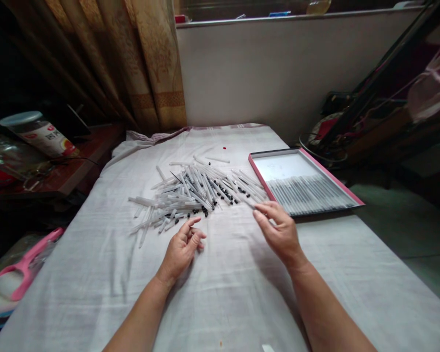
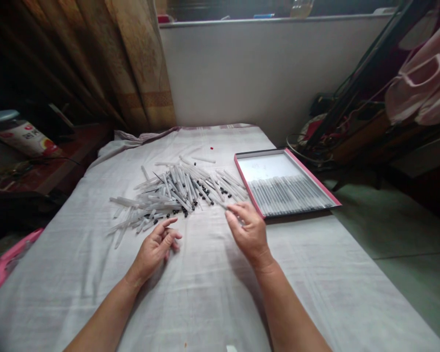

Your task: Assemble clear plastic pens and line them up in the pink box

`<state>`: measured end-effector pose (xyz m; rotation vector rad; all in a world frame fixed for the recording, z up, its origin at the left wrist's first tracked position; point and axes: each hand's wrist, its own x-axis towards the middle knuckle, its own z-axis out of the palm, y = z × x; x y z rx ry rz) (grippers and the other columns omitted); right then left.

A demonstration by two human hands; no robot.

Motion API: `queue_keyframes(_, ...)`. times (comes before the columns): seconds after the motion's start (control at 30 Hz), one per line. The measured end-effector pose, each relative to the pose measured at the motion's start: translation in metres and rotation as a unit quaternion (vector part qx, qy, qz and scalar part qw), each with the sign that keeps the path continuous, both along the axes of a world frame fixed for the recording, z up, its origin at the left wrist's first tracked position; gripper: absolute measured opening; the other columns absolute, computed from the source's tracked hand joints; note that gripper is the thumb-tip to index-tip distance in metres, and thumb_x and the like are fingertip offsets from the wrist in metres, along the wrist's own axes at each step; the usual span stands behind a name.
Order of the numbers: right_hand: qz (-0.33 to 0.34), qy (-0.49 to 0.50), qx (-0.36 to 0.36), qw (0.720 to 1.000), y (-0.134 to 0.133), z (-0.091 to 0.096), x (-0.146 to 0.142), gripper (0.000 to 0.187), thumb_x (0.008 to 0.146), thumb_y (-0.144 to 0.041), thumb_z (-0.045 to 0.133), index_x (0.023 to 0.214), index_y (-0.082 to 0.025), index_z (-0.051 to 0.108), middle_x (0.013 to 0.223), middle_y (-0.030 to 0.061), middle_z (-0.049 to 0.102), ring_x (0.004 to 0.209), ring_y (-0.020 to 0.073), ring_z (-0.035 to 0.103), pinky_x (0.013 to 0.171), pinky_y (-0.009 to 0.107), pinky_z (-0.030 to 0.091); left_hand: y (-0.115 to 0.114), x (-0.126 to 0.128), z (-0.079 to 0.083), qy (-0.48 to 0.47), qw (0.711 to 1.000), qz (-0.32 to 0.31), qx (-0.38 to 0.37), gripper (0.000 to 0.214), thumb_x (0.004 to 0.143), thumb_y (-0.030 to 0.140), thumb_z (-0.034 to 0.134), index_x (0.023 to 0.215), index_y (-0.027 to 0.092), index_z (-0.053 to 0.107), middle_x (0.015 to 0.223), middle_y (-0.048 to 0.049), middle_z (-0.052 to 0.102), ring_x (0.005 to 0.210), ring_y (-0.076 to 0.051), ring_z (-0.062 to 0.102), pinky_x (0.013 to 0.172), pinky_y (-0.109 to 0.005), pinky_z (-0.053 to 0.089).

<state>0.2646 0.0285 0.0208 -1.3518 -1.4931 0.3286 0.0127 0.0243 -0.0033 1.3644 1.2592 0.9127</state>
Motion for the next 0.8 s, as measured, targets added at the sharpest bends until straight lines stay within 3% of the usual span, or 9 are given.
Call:
queue_keyframes(0.13, -0.133, 0.017, -0.044, 0.990, 0.027, 0.008, 0.051, 0.032, 0.079, -0.042, 0.061, 0.094, -0.016, 0.075, 0.090, 0.0095, 0.072, 0.083, 0.0227, 0.067, 0.075, 0.034, 0.053, -0.001, 0.002, 0.000, 0.050, 0.998, -0.021, 0.024, 0.035, 0.083, 0.039, 0.058, 0.108, 0.016, 0.066, 0.077, -0.0028, 0.070, 0.061, -0.013, 0.063, 0.062, -0.025, 0.051)
queue_keyframes(0.2, -0.153, 0.017, -0.103, 0.983, 0.042, 0.008, 0.072, 0.036, 0.077, -0.042, 0.061, 0.097, -0.015, 0.075, 0.092, 0.0102, 0.074, 0.083, 0.0239, 0.068, 0.077, 0.035, 0.052, -0.001, 0.003, 0.001, 0.071, 0.997, -0.026, 0.032, 0.031, 0.082, 0.038, 0.058, 0.102, 0.016, 0.069, 0.077, -0.0033, 0.071, 0.063, -0.014, 0.064, 0.063, -0.025, 0.051)
queue_keyframes(0.37, -0.236, -0.138, -0.255, 0.927, 0.064, 0.008, 0.090, 0.031, 0.076, -0.038, 0.060, 0.096, -0.020, 0.076, 0.081, 0.0069, 0.074, 0.077, 0.0250, 0.067, 0.068, 0.033, 0.048, -0.002, 0.003, 0.001, 0.077, 0.996, -0.028, 0.038, 0.032, 0.082, 0.038, 0.057, 0.100, 0.016, 0.070, 0.078, -0.0039, 0.073, 0.062, -0.015, 0.065, 0.060, -0.024, 0.051)
queue_keyframes(0.5, -0.225, -0.225, -0.293, 0.901, 0.069, 0.006, 0.082, 0.028, 0.077, -0.038, 0.059, 0.093, -0.023, 0.076, 0.082, 0.0060, 0.075, 0.075, 0.0229, 0.066, 0.062, 0.029, 0.044, -0.002, 0.002, -0.002, 0.088, 0.995, -0.027, 0.042, 0.031, 0.083, 0.038, 0.057, 0.101, 0.016, 0.071, 0.079, -0.0040, 0.073, 0.064, -0.016, 0.066, 0.062, -0.024, 0.052)
queue_keyframes(0.8, -0.188, -0.292, -0.314, 0.883, 0.071, -0.001, 0.079, 0.032, 0.082, -0.039, 0.054, 0.100, -0.024, 0.076, 0.094, 0.0073, 0.076, 0.085, 0.0241, 0.068, 0.066, 0.030, 0.045, -0.003, 0.003, -0.001, 0.102, 0.993, -0.030, 0.052, 0.030, 0.084, 0.037, 0.057, 0.100, 0.017, 0.072, 0.080, -0.0038, 0.073, 0.066, -0.016, 0.066, 0.064, -0.025, 0.052)
